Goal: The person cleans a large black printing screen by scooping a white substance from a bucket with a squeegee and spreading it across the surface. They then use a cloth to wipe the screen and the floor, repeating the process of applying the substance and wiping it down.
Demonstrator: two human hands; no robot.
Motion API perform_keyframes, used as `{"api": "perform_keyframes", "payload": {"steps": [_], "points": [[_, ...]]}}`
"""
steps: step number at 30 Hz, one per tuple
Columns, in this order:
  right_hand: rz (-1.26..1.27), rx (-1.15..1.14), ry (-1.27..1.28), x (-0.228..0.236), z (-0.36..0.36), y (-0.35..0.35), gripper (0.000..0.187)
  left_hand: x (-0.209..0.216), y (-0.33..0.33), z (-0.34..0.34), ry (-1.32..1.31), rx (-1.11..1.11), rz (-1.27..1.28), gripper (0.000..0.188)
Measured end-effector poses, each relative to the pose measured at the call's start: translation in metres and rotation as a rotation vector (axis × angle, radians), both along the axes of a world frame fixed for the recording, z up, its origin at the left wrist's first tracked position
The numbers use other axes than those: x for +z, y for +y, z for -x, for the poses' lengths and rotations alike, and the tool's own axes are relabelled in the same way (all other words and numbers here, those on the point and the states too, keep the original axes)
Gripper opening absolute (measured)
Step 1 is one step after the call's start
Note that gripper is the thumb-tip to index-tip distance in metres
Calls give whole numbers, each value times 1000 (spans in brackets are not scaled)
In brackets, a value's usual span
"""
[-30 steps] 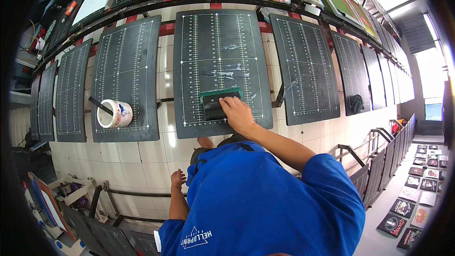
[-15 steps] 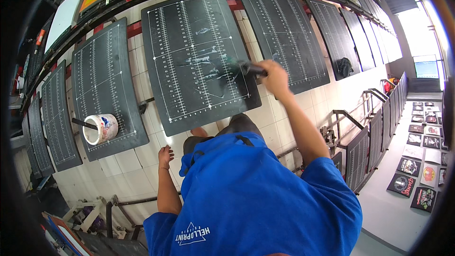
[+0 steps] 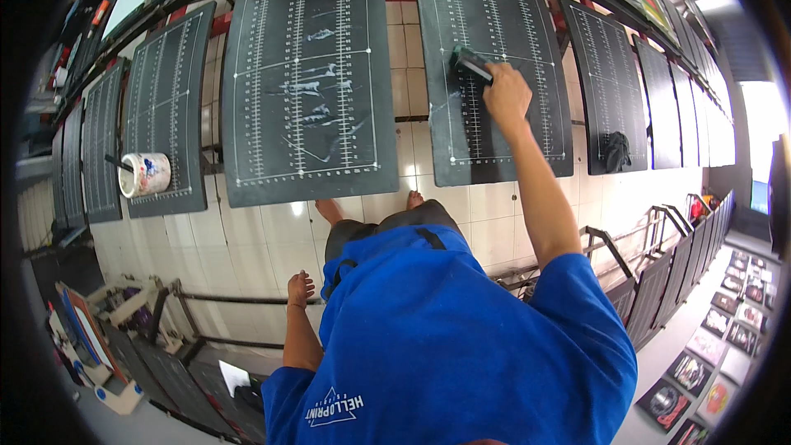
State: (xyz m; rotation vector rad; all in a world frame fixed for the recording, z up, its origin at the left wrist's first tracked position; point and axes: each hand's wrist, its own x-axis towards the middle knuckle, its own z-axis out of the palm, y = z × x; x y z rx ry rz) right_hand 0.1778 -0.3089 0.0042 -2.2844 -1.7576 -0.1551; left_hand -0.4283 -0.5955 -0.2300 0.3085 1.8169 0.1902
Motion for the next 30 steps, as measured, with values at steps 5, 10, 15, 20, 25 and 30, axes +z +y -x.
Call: {"api": "perform_keyframes", "payload": {"steps": [5, 10, 15, 20, 25, 30], "points": [[156, 285, 84, 3, 24, -113, 56, 6, -59, -80, -53, 1, 2, 43], [377, 495, 153, 37, -8, -120, 43, 6, -74, -128, -42, 96, -80, 43], [328, 516, -21, 66, -25, -22, 36, 6, -60, -146, -66, 138, -151, 46], [478, 563, -223, 95, 21, 56, 29, 1, -67, -162, -78, 198, -158, 42], [446, 652, -310, 81, 39, 83, 26, -30, -126, -156, -160, 345, -173, 37], [450, 609, -338, 68, 31, 73, 26, -26, -145, -150, -138, 264, -58, 29]]}}
